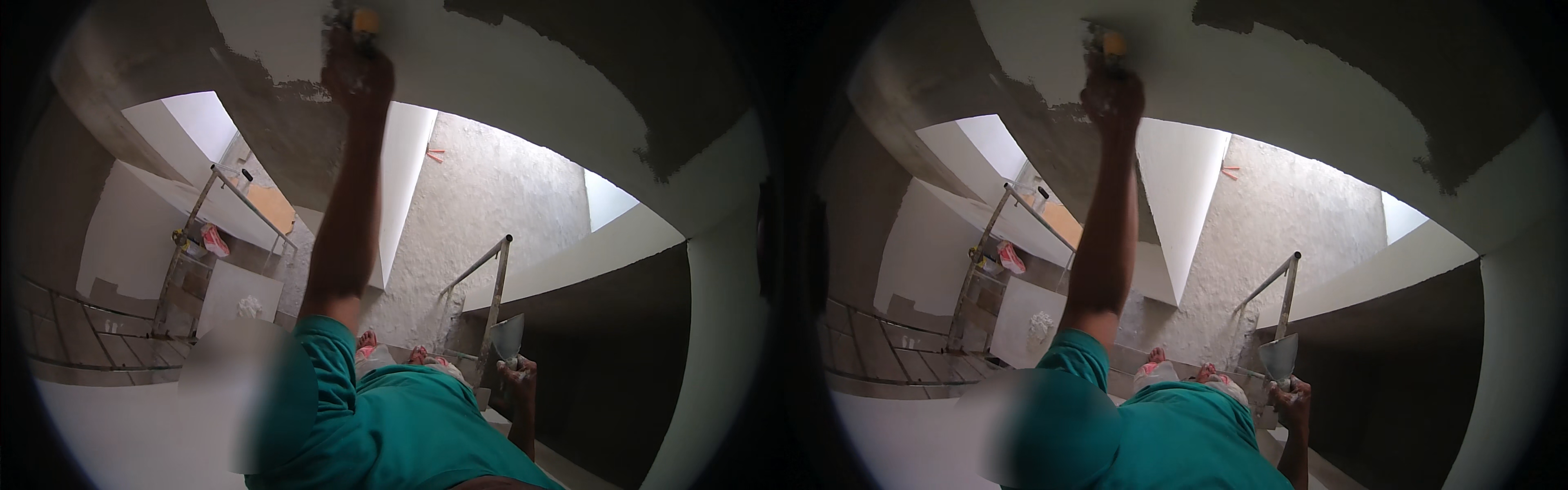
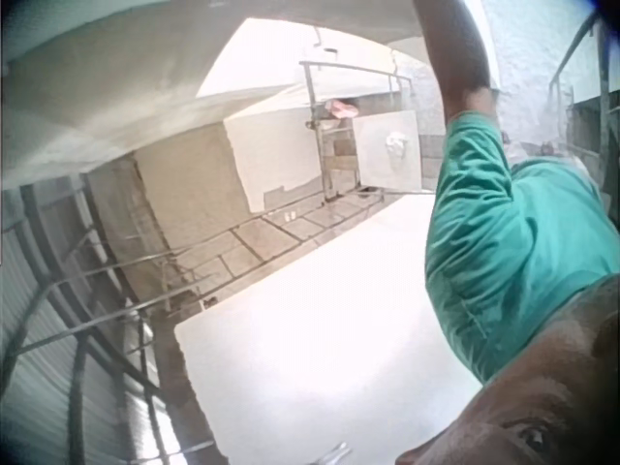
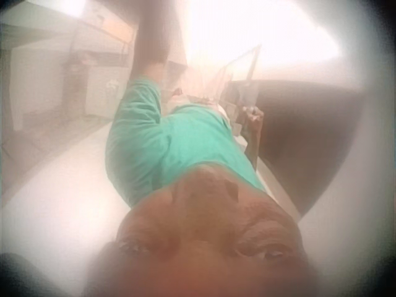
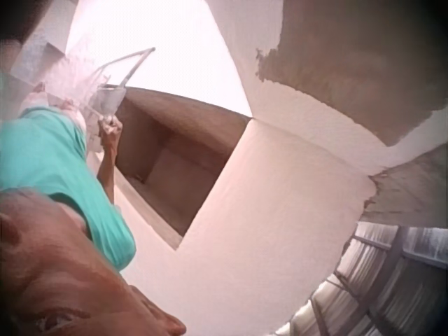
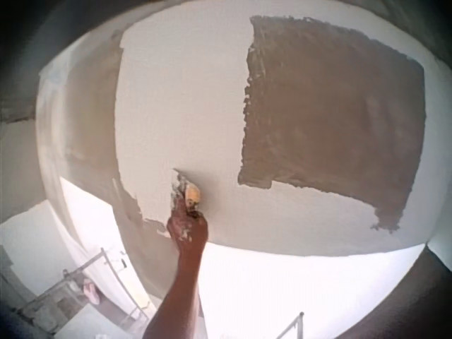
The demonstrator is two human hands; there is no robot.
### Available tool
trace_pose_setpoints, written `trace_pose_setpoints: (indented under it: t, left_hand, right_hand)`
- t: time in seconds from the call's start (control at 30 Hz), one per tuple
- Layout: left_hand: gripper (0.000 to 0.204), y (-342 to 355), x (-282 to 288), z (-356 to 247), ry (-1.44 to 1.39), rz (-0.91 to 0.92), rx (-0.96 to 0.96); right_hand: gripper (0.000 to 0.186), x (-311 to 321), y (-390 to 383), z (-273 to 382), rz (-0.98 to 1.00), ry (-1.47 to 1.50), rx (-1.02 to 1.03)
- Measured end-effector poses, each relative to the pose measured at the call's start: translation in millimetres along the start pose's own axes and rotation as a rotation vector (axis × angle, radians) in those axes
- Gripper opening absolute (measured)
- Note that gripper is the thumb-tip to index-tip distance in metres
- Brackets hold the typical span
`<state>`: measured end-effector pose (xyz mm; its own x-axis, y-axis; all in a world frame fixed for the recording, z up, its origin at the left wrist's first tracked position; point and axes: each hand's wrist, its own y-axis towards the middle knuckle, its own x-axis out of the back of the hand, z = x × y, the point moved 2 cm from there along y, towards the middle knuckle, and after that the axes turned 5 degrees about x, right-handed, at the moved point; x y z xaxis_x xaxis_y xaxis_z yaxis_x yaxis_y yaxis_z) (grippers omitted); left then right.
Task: The person applies plaster to a ceiling using a trowel and a hawk. They repeatedly scoop plaster from the hawk and spread it across the ceiling surface in smooth strokes.
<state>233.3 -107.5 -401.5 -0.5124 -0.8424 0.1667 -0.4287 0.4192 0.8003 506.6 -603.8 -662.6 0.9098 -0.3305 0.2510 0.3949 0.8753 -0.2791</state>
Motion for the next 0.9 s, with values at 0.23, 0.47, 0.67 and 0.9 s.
trace_pose_setpoints:
  t: [0.23,0.47,0.67,0.9]
  left_hand:
    - [0.052,-102,33,-89,-0.144,0.234,-0.085]
    - [0.055,-35,114,-22,-0.378,0.246,-0.373]
    - [0.064,109,120,20,0.115,0.091,-0.604]
    - [0.064,227,101,-39,0.222,-0.095,-0.843]
  right_hand:
    - [0.02,11,5,4,0.027,-0.042,0.013]
    - [0.017,-1,9,20,-0.02,-0.02,0.015]
    - [0.016,-14,32,-7,-0.011,-0.081,0.077]
    - [0.02,-55,22,39,0.004,-0.012,0.058]
